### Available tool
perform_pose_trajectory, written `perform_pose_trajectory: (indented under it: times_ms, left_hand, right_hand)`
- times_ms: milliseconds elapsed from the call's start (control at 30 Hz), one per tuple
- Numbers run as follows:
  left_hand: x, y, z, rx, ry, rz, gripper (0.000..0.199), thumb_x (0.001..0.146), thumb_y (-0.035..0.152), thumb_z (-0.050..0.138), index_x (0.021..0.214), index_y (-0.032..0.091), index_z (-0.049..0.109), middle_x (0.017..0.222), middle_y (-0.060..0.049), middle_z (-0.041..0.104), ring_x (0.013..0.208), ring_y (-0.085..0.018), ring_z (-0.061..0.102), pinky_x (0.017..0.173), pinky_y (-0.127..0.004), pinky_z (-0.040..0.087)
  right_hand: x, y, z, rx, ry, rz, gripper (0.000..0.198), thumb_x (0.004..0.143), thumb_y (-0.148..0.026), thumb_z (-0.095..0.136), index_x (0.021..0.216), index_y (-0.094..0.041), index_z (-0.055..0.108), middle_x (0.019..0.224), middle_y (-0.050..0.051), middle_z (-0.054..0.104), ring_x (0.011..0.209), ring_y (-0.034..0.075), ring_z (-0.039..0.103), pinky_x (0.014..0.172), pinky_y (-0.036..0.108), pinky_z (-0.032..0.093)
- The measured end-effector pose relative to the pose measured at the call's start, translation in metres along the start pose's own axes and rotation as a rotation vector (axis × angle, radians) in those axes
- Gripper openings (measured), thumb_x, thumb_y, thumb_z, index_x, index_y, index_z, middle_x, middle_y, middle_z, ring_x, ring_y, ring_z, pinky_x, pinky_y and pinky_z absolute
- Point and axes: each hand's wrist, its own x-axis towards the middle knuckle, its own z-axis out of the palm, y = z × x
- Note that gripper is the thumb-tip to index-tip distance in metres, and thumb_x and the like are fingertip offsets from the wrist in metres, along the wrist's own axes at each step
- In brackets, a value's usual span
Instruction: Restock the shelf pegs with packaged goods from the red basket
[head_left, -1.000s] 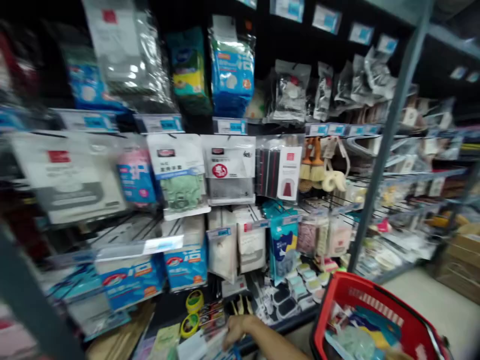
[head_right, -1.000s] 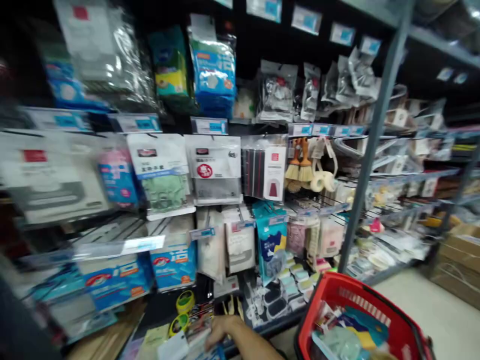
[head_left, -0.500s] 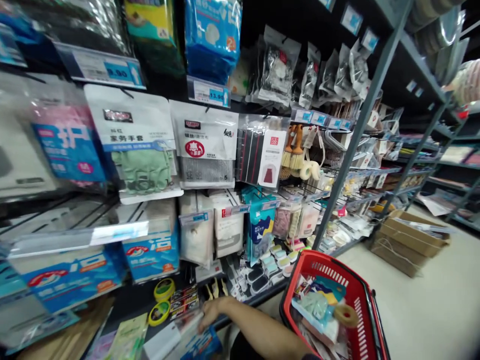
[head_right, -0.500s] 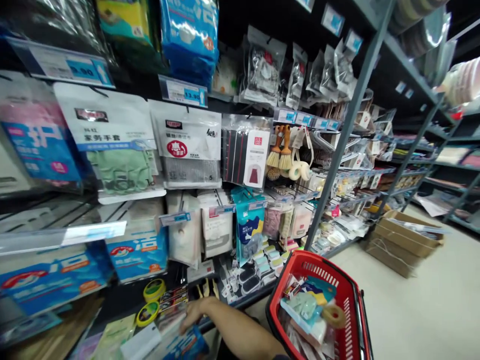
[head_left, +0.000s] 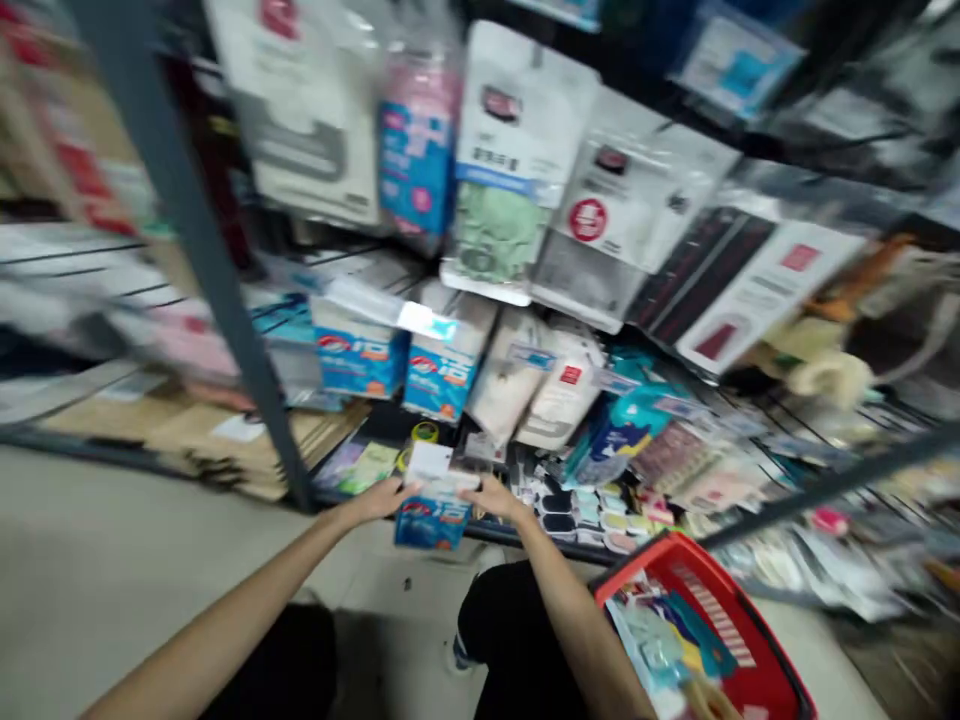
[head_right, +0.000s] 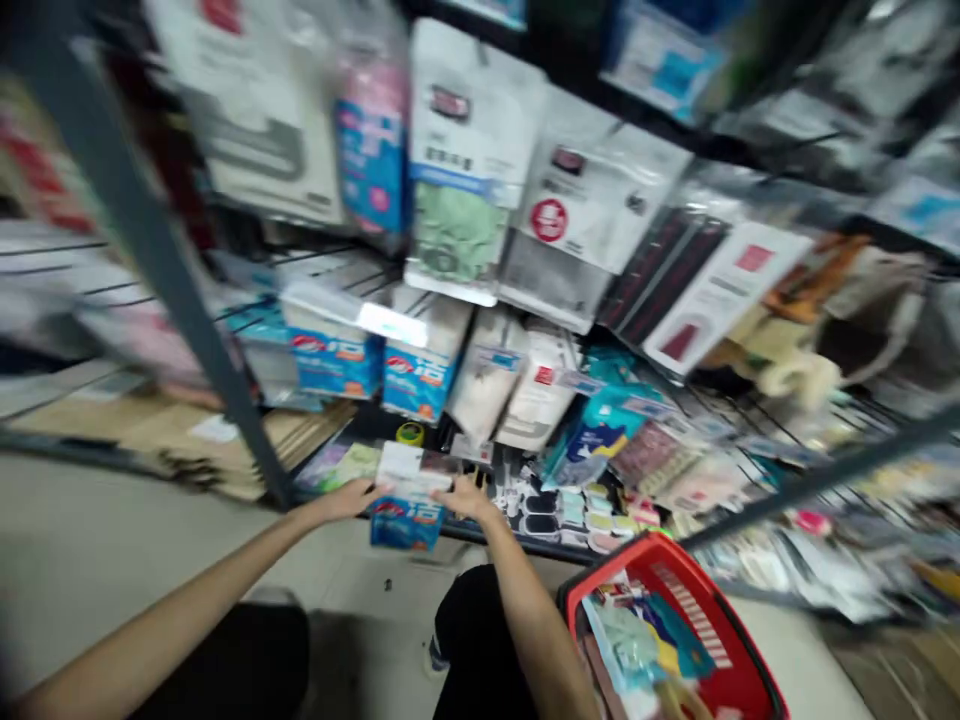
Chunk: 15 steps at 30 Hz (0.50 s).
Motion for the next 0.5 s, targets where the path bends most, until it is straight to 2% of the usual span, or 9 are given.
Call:
perform_pose_trajectory:
  times_ms: [67, 167, 300, 400, 500]
  left_hand:
    - [0.008, -0.004, -0.005, -0.07, 0.026, -0.015, 0.041, 0.057, 0.058, 0.076, 0.073, 0.021, 0.07, 0.084, -0.013, 0.08, 0.103, -0.038, 0.07, 0.098, -0.043, 0.051]
    - [0.015, -0.017, -0.008, -0.121, 0.036, -0.025, 0.044, 0.064, 0.052, 0.077, 0.089, 0.015, 0.076, 0.106, -0.017, 0.08, 0.113, -0.038, 0.067, 0.105, -0.042, 0.046]
    - [0.01, -0.013, -0.008, -0.051, 0.026, -0.046, 0.046, 0.08, 0.049, 0.071, 0.103, 0.009, 0.077, 0.112, -0.019, 0.078, 0.108, -0.035, 0.069, 0.103, -0.042, 0.048]
    - [0.012, -0.009, -0.006, 0.094, -0.016, -0.052, 0.043, 0.09, 0.043, 0.063, 0.109, 0.007, 0.077, 0.113, -0.018, 0.078, 0.108, -0.031, 0.07, 0.099, -0.039, 0.052]
    - [0.019, -0.028, -0.009, 0.246, -0.072, -0.047, 0.046, 0.096, 0.044, 0.058, 0.119, 0.008, 0.075, 0.121, -0.019, 0.076, 0.113, -0.03, 0.07, 0.098, -0.037, 0.052]
  right_hand:
    - [0.004, -0.012, -0.001, -0.004, 0.004, -0.018, 0.047, 0.081, -0.049, 0.076, 0.109, -0.011, 0.074, 0.103, 0.008, 0.077, 0.093, 0.022, 0.071, 0.094, 0.037, 0.057]
    - [0.002, -0.03, 0.002, 0.024, 0.065, -0.016, 0.058, 0.083, -0.06, 0.071, 0.11, -0.009, 0.074, 0.108, 0.013, 0.077, 0.1, 0.025, 0.071, 0.099, 0.042, 0.056]
    - [-0.002, -0.039, 0.0, 0.168, 0.126, -0.002, 0.057, 0.083, -0.062, 0.071, 0.104, -0.009, 0.077, 0.103, 0.016, 0.078, 0.096, 0.027, 0.072, 0.097, 0.046, 0.056]
    - [0.012, -0.017, -0.002, 0.188, 0.205, 0.067, 0.048, 0.084, -0.055, 0.072, 0.094, -0.009, 0.08, 0.095, 0.019, 0.079, 0.078, 0.023, 0.074, 0.083, 0.038, 0.058]
    - [0.037, 0.018, 0.014, 0.236, 0.212, 0.078, 0.045, 0.088, -0.053, 0.065, 0.092, -0.011, 0.082, 0.097, 0.021, 0.079, 0.07, 0.015, 0.073, 0.08, 0.033, 0.054]
